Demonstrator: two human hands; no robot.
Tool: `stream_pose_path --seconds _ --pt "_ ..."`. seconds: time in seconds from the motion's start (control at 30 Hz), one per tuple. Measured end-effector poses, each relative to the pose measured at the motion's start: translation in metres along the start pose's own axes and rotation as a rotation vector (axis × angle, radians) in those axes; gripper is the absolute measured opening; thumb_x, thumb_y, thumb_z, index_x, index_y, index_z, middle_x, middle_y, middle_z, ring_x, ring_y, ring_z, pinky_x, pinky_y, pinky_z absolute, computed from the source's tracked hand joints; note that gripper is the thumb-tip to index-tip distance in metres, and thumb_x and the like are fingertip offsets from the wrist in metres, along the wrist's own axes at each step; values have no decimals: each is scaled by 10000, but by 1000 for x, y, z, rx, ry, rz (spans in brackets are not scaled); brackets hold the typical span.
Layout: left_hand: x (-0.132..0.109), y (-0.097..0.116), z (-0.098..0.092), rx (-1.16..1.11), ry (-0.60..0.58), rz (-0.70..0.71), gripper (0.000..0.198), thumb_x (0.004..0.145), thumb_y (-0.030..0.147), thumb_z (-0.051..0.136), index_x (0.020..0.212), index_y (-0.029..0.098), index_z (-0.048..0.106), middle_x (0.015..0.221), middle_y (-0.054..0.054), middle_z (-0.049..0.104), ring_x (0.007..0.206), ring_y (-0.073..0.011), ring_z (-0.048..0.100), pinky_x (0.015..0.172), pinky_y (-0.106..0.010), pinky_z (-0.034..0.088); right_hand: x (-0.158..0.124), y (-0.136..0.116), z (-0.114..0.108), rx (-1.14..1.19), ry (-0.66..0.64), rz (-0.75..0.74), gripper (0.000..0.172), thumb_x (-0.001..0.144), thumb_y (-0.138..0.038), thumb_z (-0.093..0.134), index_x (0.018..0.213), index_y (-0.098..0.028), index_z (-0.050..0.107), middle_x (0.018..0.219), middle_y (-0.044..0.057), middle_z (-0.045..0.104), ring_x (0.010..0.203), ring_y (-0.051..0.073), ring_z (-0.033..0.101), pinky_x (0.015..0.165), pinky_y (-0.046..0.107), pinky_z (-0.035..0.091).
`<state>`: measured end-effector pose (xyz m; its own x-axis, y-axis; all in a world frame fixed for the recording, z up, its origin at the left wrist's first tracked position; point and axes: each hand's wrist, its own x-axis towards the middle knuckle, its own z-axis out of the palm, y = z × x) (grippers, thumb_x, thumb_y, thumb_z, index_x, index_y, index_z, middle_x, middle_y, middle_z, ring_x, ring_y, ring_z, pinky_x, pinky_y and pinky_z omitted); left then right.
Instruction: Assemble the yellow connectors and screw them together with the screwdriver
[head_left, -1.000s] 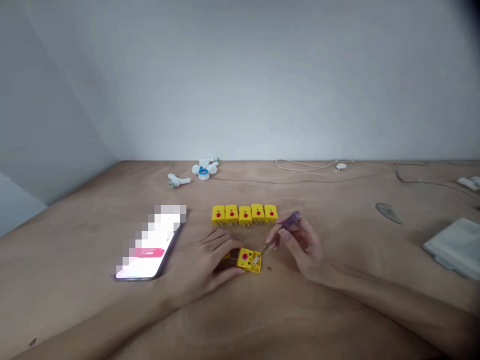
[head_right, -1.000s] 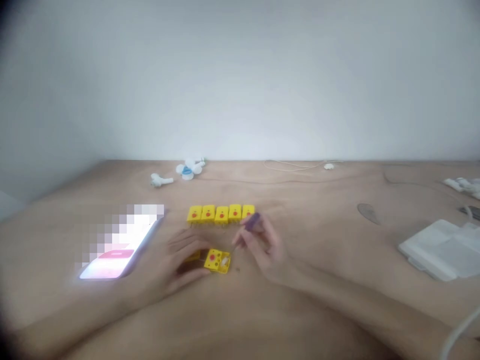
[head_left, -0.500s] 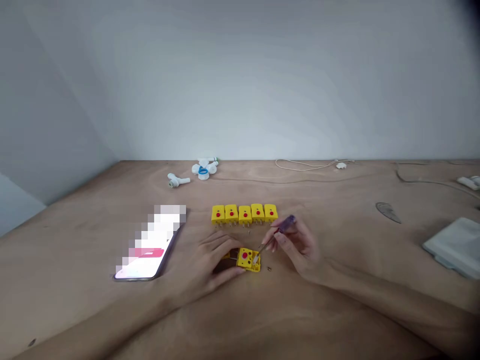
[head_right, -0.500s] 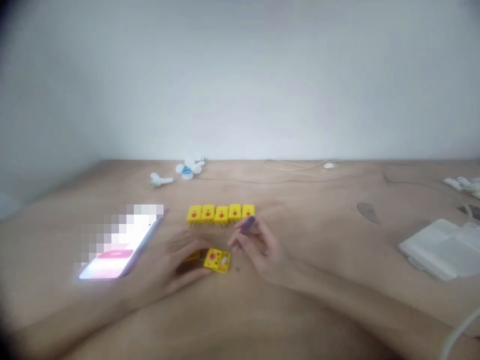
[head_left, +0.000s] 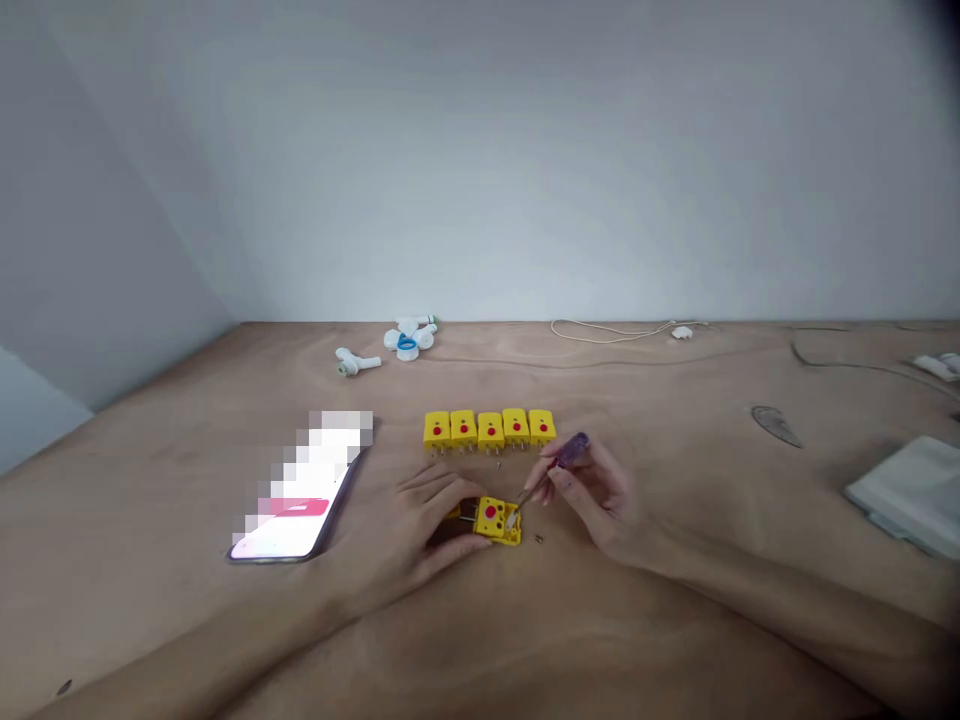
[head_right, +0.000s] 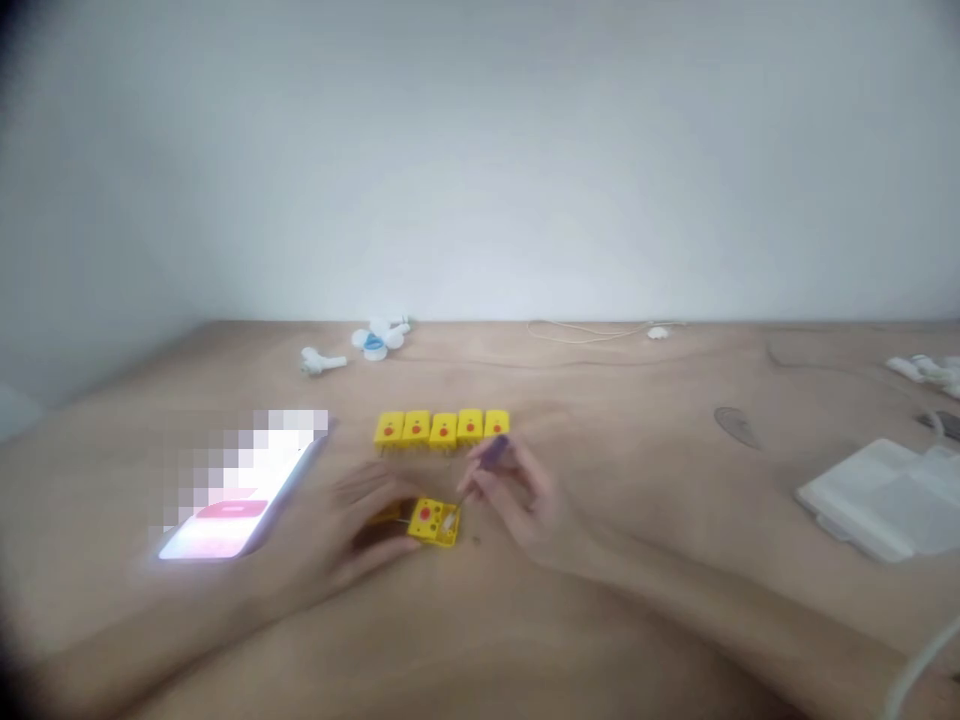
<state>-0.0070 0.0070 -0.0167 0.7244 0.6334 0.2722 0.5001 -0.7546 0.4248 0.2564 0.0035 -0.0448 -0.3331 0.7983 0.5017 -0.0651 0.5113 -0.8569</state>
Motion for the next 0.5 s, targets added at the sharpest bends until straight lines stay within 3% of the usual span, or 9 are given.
stream_pose_path --seconds 0.2,0.5 --pt "-1 -2 1 20 9 -5 271 1013 430 585 1186 223 601 1132 -77 692 1060 -262 644 917 -405 541 8 -1 -3 -57 61 56 99 927 -270 740 965 -212 670 879 41 732 733 150 698 649 269 587" --pt "-1 -2 0 22 2 -9 280 1012 424 580 1200 216 596 1128 -81 696 1057 -271 654 898 -404 553 14 -5 0 171 93 157 182 825 -251 839 857 -199 667 851 7 718 649 114 681 593 226 580"
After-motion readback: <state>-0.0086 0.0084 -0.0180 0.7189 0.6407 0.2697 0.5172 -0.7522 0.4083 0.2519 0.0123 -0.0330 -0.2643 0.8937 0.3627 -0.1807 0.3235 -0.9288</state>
